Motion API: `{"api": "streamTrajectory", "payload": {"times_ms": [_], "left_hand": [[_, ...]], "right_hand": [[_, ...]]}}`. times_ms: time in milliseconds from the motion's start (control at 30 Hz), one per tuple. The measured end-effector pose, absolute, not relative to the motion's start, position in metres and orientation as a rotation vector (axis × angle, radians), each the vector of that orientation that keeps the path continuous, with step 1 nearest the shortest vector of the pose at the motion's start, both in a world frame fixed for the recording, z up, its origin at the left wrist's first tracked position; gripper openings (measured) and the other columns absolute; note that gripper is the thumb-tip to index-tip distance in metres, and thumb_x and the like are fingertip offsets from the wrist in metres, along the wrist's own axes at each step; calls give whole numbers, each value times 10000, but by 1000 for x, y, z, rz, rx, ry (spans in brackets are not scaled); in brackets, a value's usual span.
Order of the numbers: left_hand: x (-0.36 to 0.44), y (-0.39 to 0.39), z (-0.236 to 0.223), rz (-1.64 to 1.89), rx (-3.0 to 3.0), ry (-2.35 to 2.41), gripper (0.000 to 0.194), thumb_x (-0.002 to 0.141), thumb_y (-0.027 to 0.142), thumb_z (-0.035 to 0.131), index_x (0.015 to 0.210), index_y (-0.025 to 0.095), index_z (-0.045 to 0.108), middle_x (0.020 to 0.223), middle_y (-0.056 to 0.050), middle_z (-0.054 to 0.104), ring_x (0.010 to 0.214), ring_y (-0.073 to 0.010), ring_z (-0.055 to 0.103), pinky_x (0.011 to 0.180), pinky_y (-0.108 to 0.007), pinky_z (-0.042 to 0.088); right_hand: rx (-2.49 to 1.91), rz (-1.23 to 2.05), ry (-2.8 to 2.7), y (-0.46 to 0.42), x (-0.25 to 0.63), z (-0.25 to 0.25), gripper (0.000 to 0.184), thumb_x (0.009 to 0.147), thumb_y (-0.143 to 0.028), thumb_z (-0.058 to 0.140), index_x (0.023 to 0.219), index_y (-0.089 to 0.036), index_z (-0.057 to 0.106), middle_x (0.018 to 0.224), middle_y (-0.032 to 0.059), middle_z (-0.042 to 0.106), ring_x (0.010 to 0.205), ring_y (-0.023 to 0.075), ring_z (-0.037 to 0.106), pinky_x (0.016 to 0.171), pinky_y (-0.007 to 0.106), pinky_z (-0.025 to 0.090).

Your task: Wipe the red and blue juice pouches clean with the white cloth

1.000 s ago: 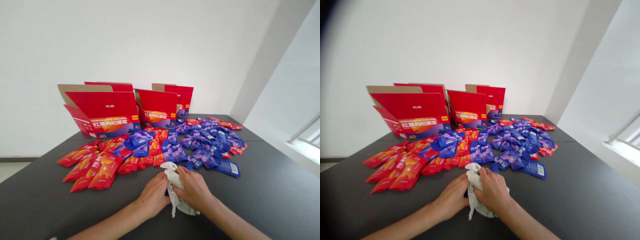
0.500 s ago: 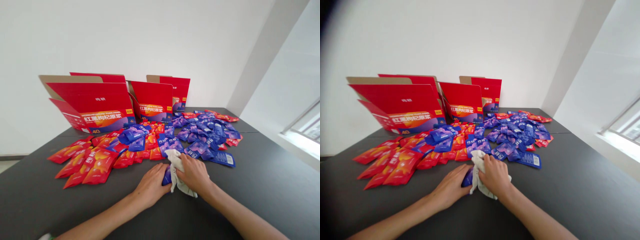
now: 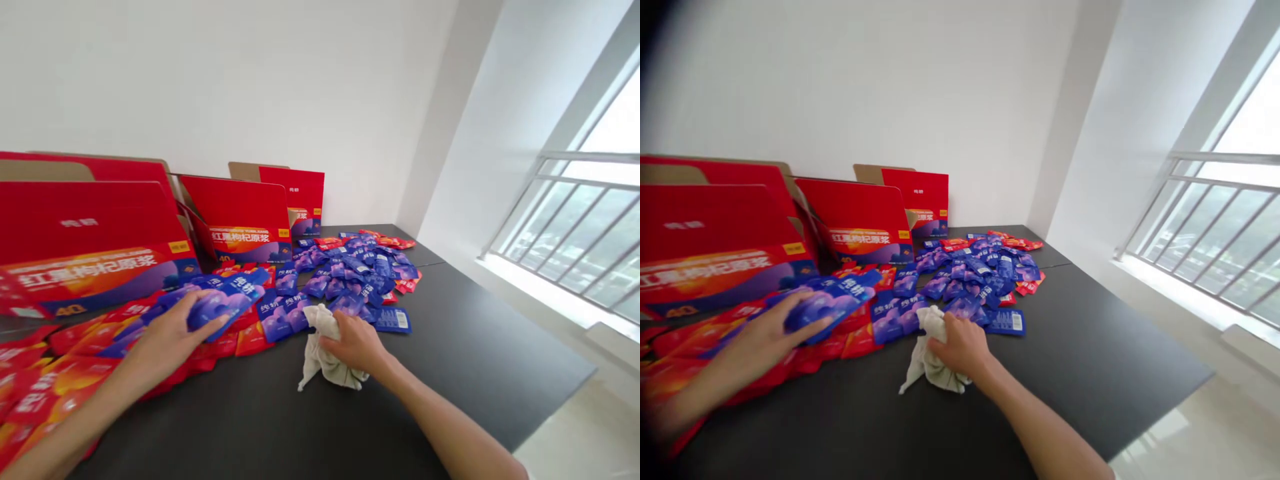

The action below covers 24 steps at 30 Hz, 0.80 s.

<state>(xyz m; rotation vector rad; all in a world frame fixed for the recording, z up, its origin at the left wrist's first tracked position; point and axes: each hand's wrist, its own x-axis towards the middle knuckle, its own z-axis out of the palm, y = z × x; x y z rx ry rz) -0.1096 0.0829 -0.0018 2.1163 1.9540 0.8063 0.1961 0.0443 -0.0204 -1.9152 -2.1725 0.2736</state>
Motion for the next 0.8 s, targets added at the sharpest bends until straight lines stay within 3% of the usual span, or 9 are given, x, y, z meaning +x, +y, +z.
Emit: {"api": "streamTrajectory", "payload": {"times_ms": [100, 200, 333, 467, 533, 667, 800], "left_hand": [[-133, 99, -13, 662, 2178, 2049, 465, 856, 480, 394, 1218, 189, 375, 1306, -84, 486, 1171, -270, 486, 981, -401, 364], [-141, 100, -23, 516, 2312, 2127, 455, 869, 468, 367, 1207, 164, 378, 1246, -107, 505, 1153, -287, 477, 972, -413, 364], [-121, 89, -9, 625, 2505, 2306, 564, 865, 474, 373, 1303, 125, 303, 1235, -150, 448, 1148, -341, 425, 971, -455, 343], [-68, 95, 15, 859, 2614, 1972, 588, 853, 463, 406, 1326, 130, 301, 1289, -145, 390, 1207, -318, 364, 1025, -423, 291], [-31, 111, 22, 767, 2590, 1699, 606, 851, 446, 424, 1322, 84, 308, 1309, -171, 372, 1242, -317, 325, 1046, -431, 257], [50, 161, 22, 571, 2634, 1449, 603, 825, 458, 509, 1296, 104, 380, 1303, -150, 427, 1232, -279, 377, 1018, -391, 325], [117, 206, 13, 353, 2651, 1282, 457, 860, 390, 536, 1251, 169, 454, 1290, -108, 467, 1148, -261, 474, 949, -481, 392]], "right_hand": [[-1897, 276, -2184, 42, 195, -22, 358, 785, -496, 498, 996, -209, 528, 929, 56, 652, 848, 215, 612, 636, 273, 347], [-1880, 277, -2193, 41, 195, -22, 356, 788, -482, 500, 1019, -212, 522, 955, 59, 648, 872, 219, 608, 651, 278, 355], [-1885, 276, -2201, 41, 194, -23, 359, 798, -476, 489, 1038, -211, 525, 959, 65, 648, 875, 225, 612, 655, 285, 356], [-1907, 252, -2215, 39, 190, -24, 329, 796, -456, 490, 1012, -212, 530, 966, 66, 651, 869, 228, 619, 653, 287, 353], [-1894, 244, -2218, 39, 189, -25, 317, 793, -444, 492, 1003, -209, 530, 960, 64, 653, 871, 231, 621, 654, 287, 353], [-1840, 241, -2215, 38, 189, -26, 316, 782, -436, 501, 1008, -217, 523, 955, 50, 653, 859, 237, 625, 640, 287, 353], [-1834, 265, -2204, 38, 191, -27, 319, 768, -426, 512, 1011, -219, 520, 953, 54, 653, 845, 244, 628, 635, 292, 362]]}}
